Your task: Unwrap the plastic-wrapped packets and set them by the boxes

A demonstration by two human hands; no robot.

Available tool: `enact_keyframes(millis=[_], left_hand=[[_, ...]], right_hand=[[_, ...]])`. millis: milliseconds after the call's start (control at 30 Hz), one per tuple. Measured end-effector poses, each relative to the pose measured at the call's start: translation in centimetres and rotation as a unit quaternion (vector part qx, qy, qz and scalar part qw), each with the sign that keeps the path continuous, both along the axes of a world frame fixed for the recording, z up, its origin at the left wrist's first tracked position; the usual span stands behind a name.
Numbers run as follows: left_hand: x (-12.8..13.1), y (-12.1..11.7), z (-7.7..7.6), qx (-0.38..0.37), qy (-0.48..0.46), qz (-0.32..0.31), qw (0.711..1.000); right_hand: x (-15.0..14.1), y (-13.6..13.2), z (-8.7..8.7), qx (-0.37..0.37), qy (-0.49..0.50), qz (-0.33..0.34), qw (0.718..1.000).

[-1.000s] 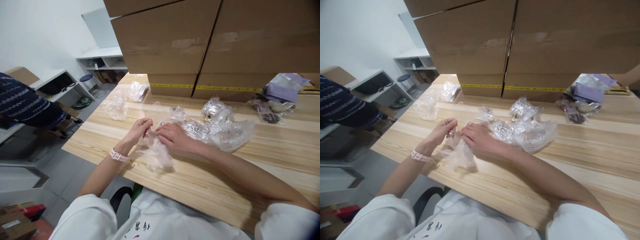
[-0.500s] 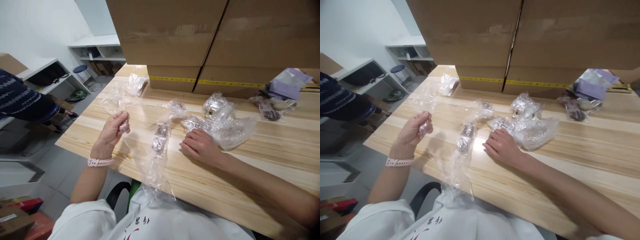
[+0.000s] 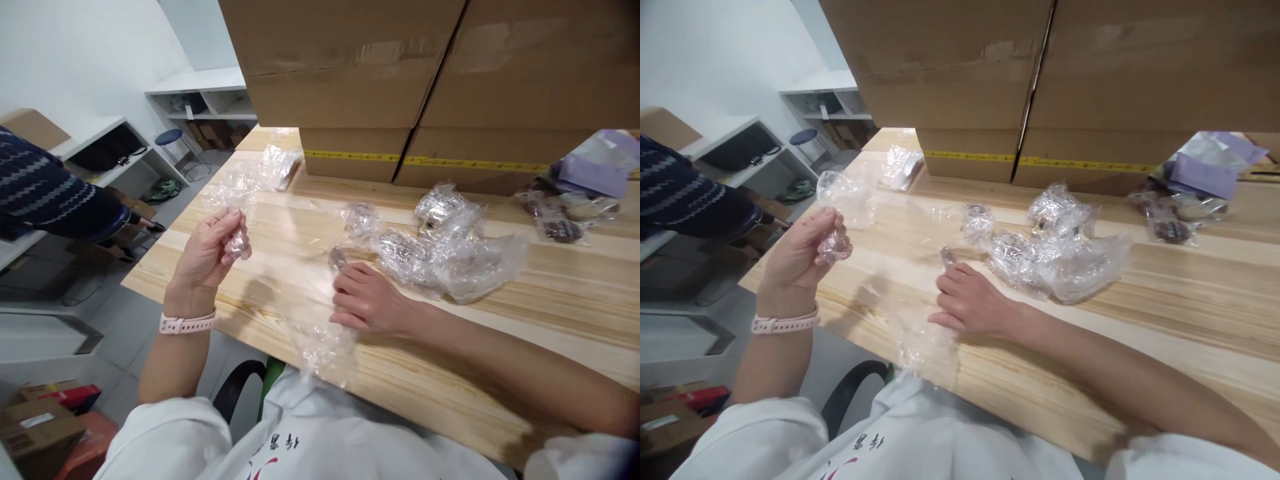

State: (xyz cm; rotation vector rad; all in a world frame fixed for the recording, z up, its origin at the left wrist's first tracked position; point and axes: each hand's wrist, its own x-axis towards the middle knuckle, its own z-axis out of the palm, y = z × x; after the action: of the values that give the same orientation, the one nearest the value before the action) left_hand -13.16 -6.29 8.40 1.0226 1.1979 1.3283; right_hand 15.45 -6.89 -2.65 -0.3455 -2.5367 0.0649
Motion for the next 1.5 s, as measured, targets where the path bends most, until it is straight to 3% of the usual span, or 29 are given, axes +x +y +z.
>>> enact_keyframes(millis=[100,200,267,333,367,433,500,567,633,767,833,900,933,1000,1067,1133,1233,1300,1500], left_hand=[[-2.2,0.4,-1.5,-0.020,0.030,0.015,0.999],[-4.4,0.9,-3.0,-0.021,0.161,0.063,0.985],[-5.1,0.9,-3.6,0.031,0.323,0.150,0.934],[-4.7,0.1,-3.5,0.120,0.467,0.222,0.847],[-3.9,-0.5,-3.3,0.164,0.509,0.225,0.814],[-1.4,-2.2,-3.0,0.234,0.533,0.136,0.801],[1.6,-3.8,-3.3,0.269,0.520,-0.047,0.809],[4.0,-5.1,-4.3,0.269,0.515,-0.240,0.777],[5.1,-5.8,-5.9,0.245,0.521,-0.354,0.737],[3.4,-5.9,-8.0,0.181,0.577,-0.361,0.710],[2.1,-5.6,-8.0,0.152,0.610,-0.339,0.700],[1.9,-5.1,-7.7,0.152,0.614,-0.311,0.709],[2.2,-4.7,-7.6,0.165,0.601,-0.306,0.720],[3.3,-3.7,-7.8,0.198,0.559,-0.336,0.732],[4.5,-2.5,-8.7,0.214,0.529,-0.398,0.718],[5.0,-1.4,-10.1,0.206,0.530,-0.438,0.696],[4.2,-0.6,-11.8,0.186,0.545,-0.441,0.689],[3.4,-0.6,-12.1,0.166,0.550,-0.438,0.691],[3.0,-1.0,-10.9,0.108,0.564,-0.456,0.680]], right_hand=[[4.3,-1.0,-0.2,-0.032,0.010,-0.056,0.998],[6.5,-1.7,0.2,-0.050,0.009,-0.134,0.990],[6.6,-2.0,0.7,-0.054,0.018,-0.160,0.985],[5.8,-2.3,1.4,-0.074,0.014,-0.148,0.986],[5.2,-2.5,1.6,-0.086,0.001,-0.135,0.987],[3.8,-2.9,2.0,-0.104,-0.044,-0.119,0.987],[2.8,-3.3,2.0,-0.118,-0.081,-0.125,0.982],[2.6,-3.4,1.6,-0.146,-0.082,-0.137,0.976],[3.6,-3.5,1.1,-0.186,-0.046,-0.143,0.971],[8.0,-3.6,0.9,-0.217,0.019,-0.242,0.945],[9.9,-3.9,1.6,-0.180,-0.005,-0.325,0.928],[10.2,-4.1,2.9,-0.130,-0.019,-0.360,0.924],[9.7,-4.2,3.6,-0.118,-0.011,-0.344,0.932],[7.5,-4.1,4.6,-0.137,0.008,-0.244,0.960],[4.7,-3.4,4.7,-0.181,-0.015,-0.106,0.978],[2.5,-2.4,3.7,-0.200,-0.066,-0.027,0.977],[1.7,-0.5,1.4,-0.186,-0.126,-0.052,0.973],[2.2,0.2,0.5,-0.169,-0.154,-0.092,0.969],[3.1,-1.0,1.1,-0.137,-0.202,-0.093,0.965]])
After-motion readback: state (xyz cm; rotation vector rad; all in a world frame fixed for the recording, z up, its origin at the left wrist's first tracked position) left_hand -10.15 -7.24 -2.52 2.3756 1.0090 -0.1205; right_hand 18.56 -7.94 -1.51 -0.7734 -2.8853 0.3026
